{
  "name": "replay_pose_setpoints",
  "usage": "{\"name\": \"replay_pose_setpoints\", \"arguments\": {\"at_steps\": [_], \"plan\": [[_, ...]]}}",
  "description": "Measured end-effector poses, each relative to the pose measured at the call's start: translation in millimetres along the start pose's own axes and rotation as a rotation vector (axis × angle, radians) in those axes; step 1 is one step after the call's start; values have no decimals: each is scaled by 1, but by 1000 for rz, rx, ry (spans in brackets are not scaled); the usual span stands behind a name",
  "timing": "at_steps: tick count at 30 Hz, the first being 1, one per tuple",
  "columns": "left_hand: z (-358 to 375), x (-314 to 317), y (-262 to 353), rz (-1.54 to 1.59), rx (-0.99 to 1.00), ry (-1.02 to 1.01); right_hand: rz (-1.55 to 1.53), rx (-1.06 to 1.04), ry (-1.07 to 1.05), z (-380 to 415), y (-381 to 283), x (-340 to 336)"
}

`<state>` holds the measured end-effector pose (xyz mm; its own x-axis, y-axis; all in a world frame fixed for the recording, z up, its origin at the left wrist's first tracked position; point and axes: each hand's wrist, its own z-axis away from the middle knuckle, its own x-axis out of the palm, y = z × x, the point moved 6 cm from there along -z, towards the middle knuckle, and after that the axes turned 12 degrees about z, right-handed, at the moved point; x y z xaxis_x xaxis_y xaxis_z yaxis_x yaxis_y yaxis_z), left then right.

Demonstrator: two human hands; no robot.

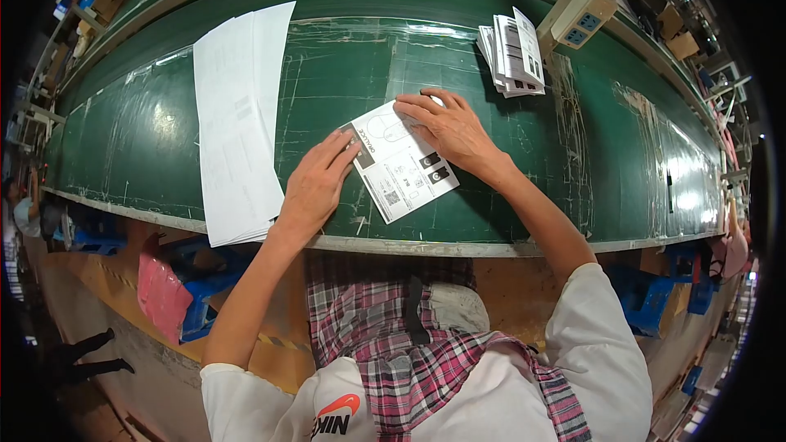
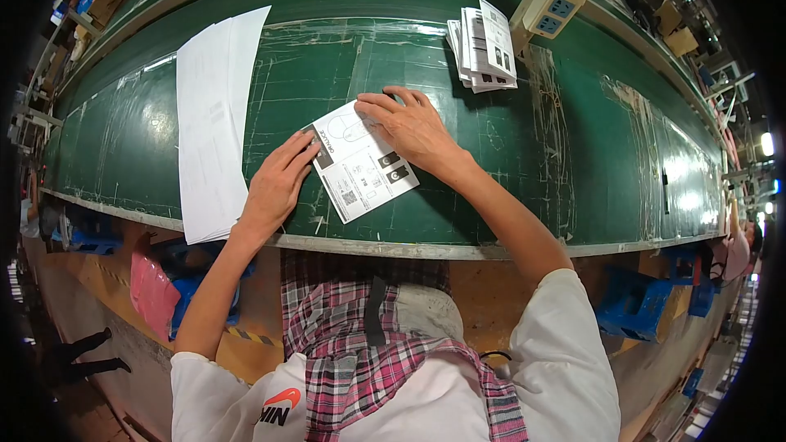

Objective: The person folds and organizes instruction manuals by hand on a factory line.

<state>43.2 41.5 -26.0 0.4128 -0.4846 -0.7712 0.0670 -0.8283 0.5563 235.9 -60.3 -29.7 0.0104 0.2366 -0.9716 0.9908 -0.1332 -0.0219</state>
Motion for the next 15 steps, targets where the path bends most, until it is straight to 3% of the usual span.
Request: {"name": "replay_pose_setpoints", "arguments": {"at_steps": [6,9,12,15], "plan": [[6,-14,-12,1,-82,11,-23,-4,32,0,0,-1],[-20,-23,-18,178,-315,89,-39,1,48,-1,0,1],[-43,-13,-18,59,-221,201,-62,5,71,1,1,2],[-59,-6,-23,24,-327,25,-86,-6,98,1,2,2]]}}
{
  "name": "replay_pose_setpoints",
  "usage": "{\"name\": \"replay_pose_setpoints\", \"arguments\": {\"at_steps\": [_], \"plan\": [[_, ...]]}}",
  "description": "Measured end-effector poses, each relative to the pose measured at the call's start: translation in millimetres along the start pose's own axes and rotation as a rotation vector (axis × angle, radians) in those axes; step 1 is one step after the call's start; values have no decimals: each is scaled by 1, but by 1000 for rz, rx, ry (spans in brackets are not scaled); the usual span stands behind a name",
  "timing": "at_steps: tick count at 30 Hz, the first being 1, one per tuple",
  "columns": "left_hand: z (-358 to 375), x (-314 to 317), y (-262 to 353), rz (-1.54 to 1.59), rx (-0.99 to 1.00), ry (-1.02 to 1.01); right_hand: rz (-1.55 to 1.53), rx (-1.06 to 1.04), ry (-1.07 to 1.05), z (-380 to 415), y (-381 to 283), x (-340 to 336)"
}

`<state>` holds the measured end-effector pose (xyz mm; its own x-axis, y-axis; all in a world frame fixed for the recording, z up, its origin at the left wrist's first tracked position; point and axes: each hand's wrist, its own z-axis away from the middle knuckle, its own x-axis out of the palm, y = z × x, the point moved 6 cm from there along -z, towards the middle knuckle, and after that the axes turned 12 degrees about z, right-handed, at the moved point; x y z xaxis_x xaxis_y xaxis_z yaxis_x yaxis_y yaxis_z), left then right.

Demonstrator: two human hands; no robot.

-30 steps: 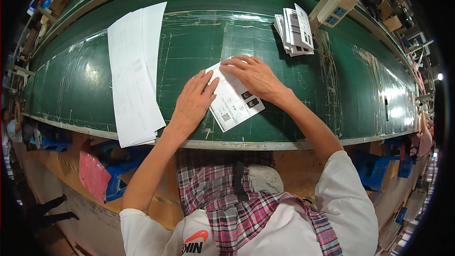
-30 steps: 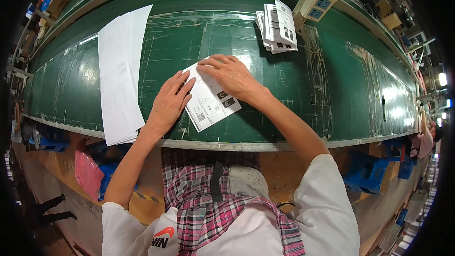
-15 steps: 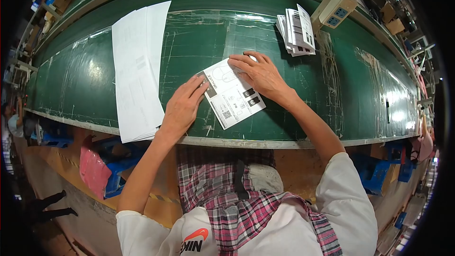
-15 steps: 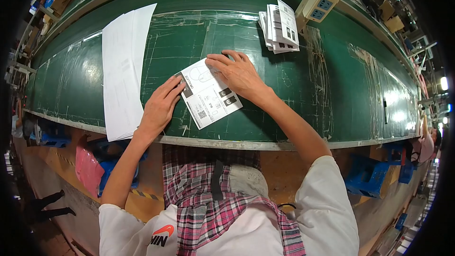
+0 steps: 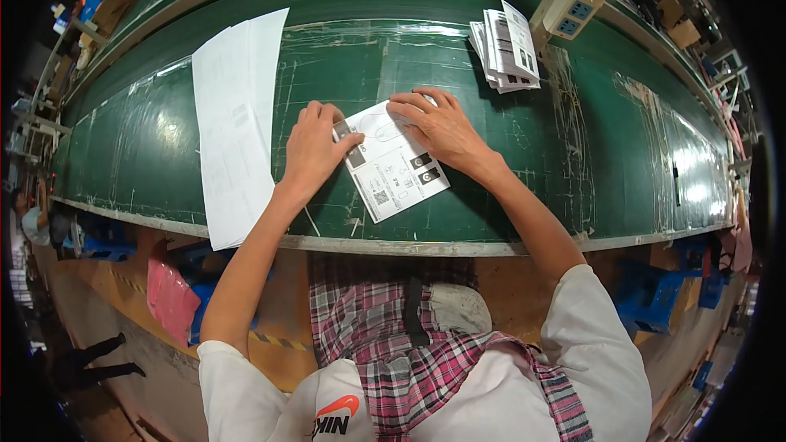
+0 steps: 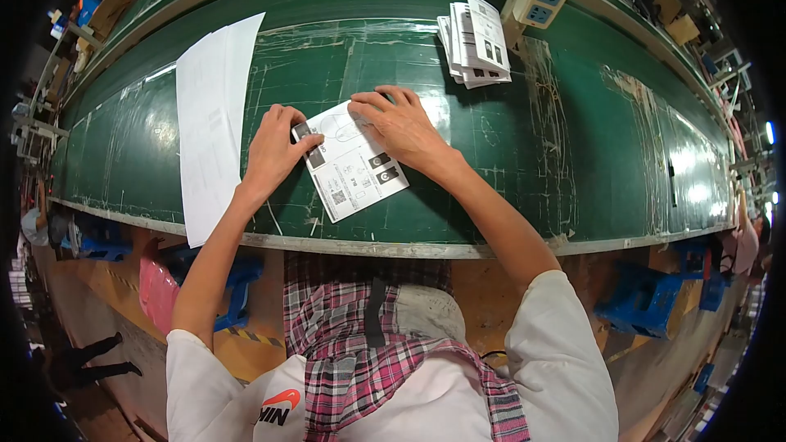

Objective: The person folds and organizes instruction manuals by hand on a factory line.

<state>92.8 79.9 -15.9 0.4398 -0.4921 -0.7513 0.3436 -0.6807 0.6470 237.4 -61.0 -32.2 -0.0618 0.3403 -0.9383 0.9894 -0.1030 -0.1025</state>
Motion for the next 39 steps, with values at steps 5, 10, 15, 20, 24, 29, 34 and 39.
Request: {"name": "replay_pose_setpoints", "arguments": {"at_steps": [5,10,15,20,24,29,34,39], "plan": [[-17,7,-27,604,-266,-161,-313,104,104,-2,5,-10],[-14,5,-21,816,-328,-161,-890,404,101,-4,20,-6],[-11,7,-18,850,-315,-178,-1112,482,-85,-2,21,10],[-1,4,-5,887,-312,-107,-1147,508,-47,0,23,15],[6,14,-11,874,-323,-137,-1145,517,-10,0,22,11],[6,15,-7,892,-305,-182,-1108,554,27,-1,26,13],[3,10,3,830,-257,-201,-1135,594,71,1,25,5],[-14,4,26,654,-156,-111,-1113,550,115,-2,17,2]]}}
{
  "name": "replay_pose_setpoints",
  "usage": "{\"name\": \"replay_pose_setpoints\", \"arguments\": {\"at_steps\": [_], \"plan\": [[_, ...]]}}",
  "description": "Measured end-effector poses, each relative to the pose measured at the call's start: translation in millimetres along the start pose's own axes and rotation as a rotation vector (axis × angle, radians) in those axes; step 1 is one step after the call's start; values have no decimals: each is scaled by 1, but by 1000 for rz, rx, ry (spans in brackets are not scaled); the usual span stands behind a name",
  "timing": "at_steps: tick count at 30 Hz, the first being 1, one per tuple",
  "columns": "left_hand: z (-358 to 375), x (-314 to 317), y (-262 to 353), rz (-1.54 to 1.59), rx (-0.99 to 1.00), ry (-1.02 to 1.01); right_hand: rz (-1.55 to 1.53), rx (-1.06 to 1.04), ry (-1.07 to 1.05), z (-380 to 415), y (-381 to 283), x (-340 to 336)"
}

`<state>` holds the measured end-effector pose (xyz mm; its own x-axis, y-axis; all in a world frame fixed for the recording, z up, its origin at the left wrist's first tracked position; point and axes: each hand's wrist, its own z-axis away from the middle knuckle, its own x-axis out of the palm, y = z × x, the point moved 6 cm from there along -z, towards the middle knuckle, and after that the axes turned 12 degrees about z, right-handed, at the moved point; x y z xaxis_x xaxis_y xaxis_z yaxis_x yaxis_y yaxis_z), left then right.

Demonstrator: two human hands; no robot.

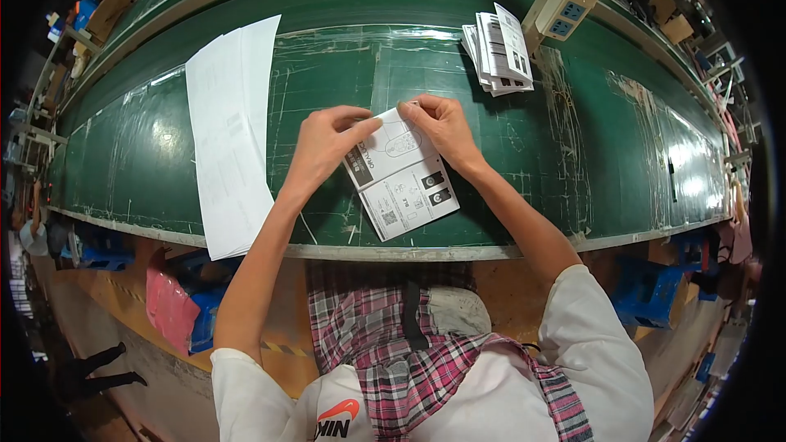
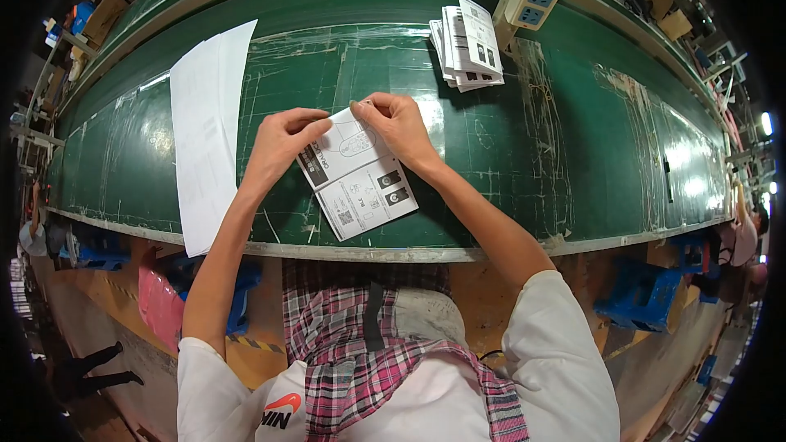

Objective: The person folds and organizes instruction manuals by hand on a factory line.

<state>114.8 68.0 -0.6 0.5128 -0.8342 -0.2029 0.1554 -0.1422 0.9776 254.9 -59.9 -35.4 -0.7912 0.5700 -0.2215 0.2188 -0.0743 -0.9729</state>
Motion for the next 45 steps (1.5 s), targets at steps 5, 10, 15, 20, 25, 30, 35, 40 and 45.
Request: {"name": "replay_pose_setpoints", "arguments": {"at_steps": [5,10,15,20,25,30,35,40,45], "plan": [[-13,6,-1,-35,-20,-128,6,-35,-1,3,-6,2],[0,-24,-18,-123,-82,-156,-18,65,-38,2,-3,-7],[34,-81,-34,-455,-61,192,-121,175,104,-3,7,-33],[63,-1,14,-869,771,21,-187,245,26,1,5,-8],[67,10,25,-648,947,52,-53,301,-86,6,8,-7],[56,-20,16,-59,450,168,73,35,-61,11,-22,-17],[47,-26,-22,332,-4,85,-11,-10,-210,9,-32,-2],[48,-13,-29,524,-44,24,-48,27,-215,5,-20,3],[48,-8,-37,604,-44,46,-66,41,-237,6,-15,3]]}}
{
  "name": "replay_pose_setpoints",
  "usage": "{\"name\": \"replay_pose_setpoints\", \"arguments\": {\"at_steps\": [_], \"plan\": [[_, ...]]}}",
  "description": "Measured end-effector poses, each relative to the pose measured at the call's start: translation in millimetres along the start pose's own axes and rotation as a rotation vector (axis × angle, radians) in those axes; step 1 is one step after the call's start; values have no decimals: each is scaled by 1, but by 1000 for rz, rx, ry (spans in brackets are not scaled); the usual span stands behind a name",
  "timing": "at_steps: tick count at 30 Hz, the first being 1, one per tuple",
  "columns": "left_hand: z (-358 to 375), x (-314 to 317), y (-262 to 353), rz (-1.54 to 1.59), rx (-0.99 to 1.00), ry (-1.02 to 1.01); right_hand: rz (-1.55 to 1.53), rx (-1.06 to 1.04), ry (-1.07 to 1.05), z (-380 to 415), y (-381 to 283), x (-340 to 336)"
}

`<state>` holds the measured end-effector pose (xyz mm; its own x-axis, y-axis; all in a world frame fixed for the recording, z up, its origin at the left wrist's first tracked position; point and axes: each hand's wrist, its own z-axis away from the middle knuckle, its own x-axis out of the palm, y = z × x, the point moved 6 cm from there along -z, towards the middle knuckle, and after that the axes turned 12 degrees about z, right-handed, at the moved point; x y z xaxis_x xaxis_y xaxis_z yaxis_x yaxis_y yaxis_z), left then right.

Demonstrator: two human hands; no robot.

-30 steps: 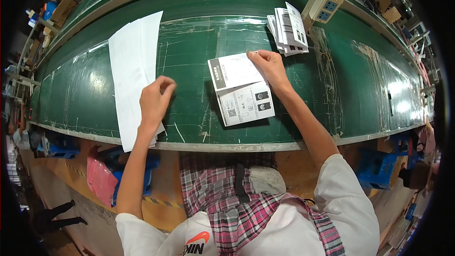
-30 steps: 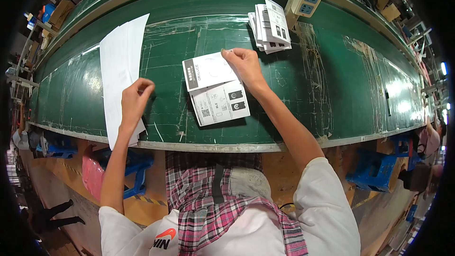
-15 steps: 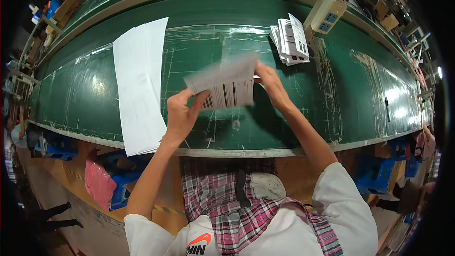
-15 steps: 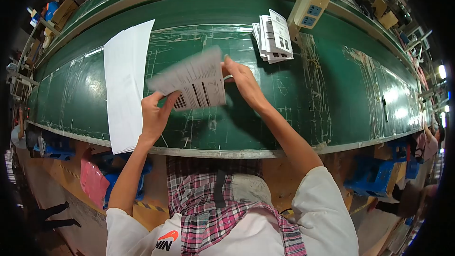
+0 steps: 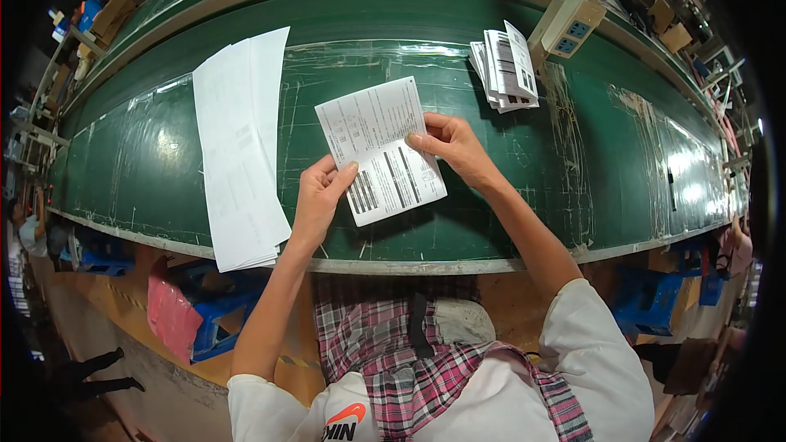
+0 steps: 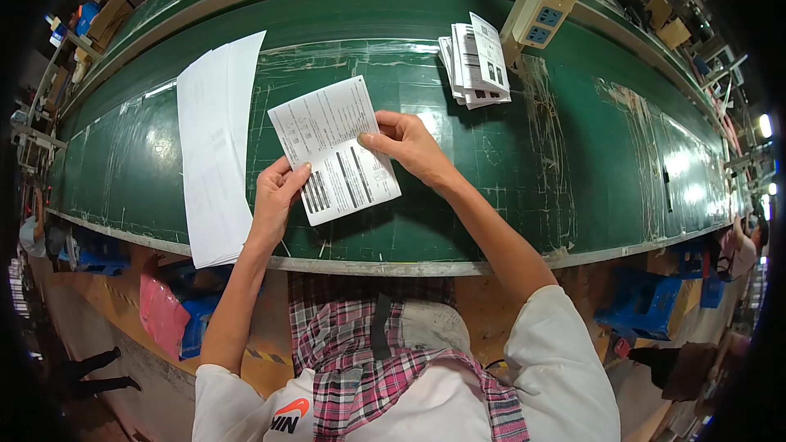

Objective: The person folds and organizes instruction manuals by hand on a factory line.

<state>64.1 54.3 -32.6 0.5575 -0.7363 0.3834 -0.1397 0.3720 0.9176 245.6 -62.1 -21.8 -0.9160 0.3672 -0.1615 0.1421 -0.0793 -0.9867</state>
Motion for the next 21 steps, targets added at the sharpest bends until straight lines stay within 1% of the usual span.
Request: {"name": "replay_pose_setpoints", "arguments": {"at_steps": [3,5,12,17,21], "plan": [[2,0,-2,66,1,38,-40,-19,-34,0,-1,0],[3,-3,-4,103,-16,54,-12,-14,-42,1,-4,-2],[2,-2,-11,59,-8,33,74,56,-27,0,-5,-6],[2,7,-9,76,-21,7,3,79,-27,2,-1,-2],[3,5,-12,158,2,12,-42,95,-48,2,1,-5]]}}
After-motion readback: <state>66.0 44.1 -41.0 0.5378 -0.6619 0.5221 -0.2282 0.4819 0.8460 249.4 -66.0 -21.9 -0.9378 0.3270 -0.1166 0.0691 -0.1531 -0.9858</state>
